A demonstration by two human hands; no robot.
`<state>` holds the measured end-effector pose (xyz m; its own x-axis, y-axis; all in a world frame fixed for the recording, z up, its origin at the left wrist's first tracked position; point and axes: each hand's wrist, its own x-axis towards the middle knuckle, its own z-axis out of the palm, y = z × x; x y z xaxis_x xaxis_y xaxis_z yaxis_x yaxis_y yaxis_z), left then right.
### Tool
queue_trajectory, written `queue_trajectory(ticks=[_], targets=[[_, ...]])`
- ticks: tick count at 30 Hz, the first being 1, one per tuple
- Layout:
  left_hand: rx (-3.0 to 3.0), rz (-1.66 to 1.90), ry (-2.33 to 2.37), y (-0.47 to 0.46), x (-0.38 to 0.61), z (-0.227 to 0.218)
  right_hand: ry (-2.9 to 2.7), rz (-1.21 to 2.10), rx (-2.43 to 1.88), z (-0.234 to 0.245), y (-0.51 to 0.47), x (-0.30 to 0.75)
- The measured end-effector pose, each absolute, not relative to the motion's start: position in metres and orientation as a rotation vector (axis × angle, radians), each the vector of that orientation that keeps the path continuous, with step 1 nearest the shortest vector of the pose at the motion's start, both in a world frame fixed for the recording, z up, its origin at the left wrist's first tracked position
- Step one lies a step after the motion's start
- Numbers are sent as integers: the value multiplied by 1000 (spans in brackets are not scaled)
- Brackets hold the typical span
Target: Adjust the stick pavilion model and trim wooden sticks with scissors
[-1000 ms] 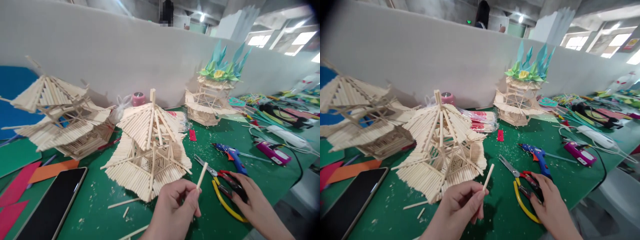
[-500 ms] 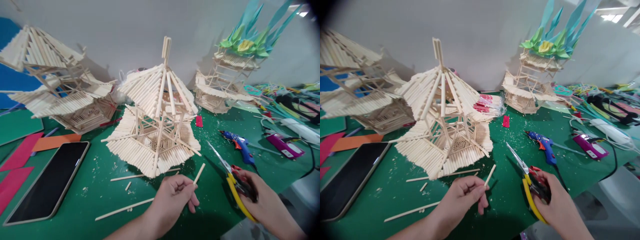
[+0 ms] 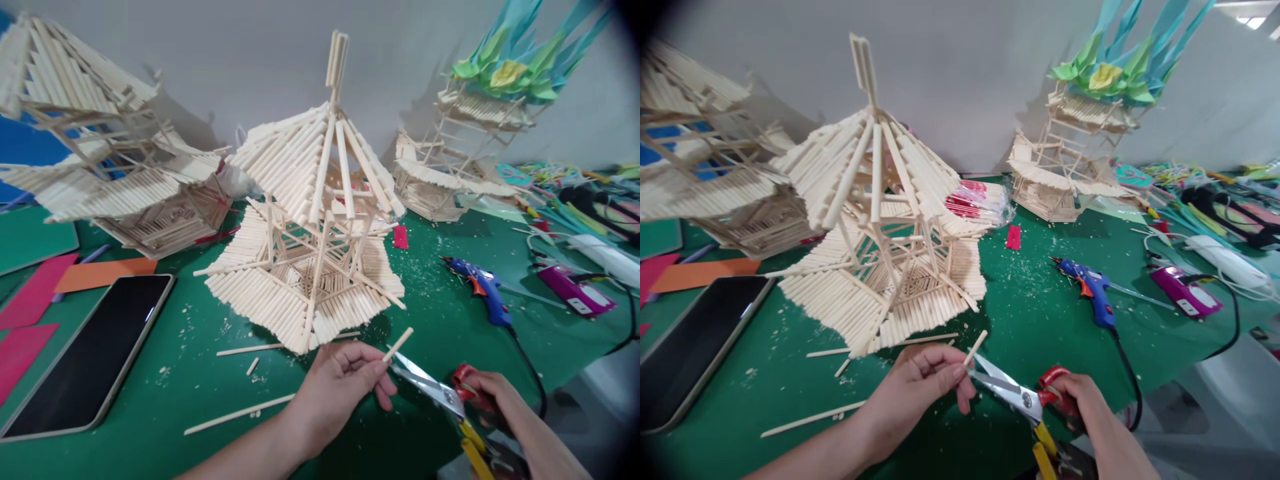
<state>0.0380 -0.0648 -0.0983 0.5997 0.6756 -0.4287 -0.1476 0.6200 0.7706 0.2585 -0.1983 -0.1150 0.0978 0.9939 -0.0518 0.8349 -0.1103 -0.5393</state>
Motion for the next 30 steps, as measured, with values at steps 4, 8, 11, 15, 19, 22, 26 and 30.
queue_trajectory(ticks=[4, 8, 11, 15, 19, 22, 26, 30], targets=[[701, 545, 777, -66, 39, -101, -1931, 592, -2053, -115, -193, 259], [681, 541, 764, -66, 38, -101, -2015, 571, -2080, -114, -189, 261], [681, 526, 749, -67, 38, -99, -2044, 559, -2065, -114, -187, 260], [680, 518, 744, -67, 38, -98, -2055, 585, -2070, -114, -186, 259], [673, 520, 746, -65, 38, -99, -2033, 612, -2071, -118, -187, 260], [664, 529, 748, -64, 38, -101, -2065, 606, -2070, -126, -192, 262], [658, 523, 738, -67, 38, -102, -2179, 439, -2090, -135, -202, 265], [694, 508, 729, -68, 38, -102, -2168, 542, -2098, -139, -207, 267]])
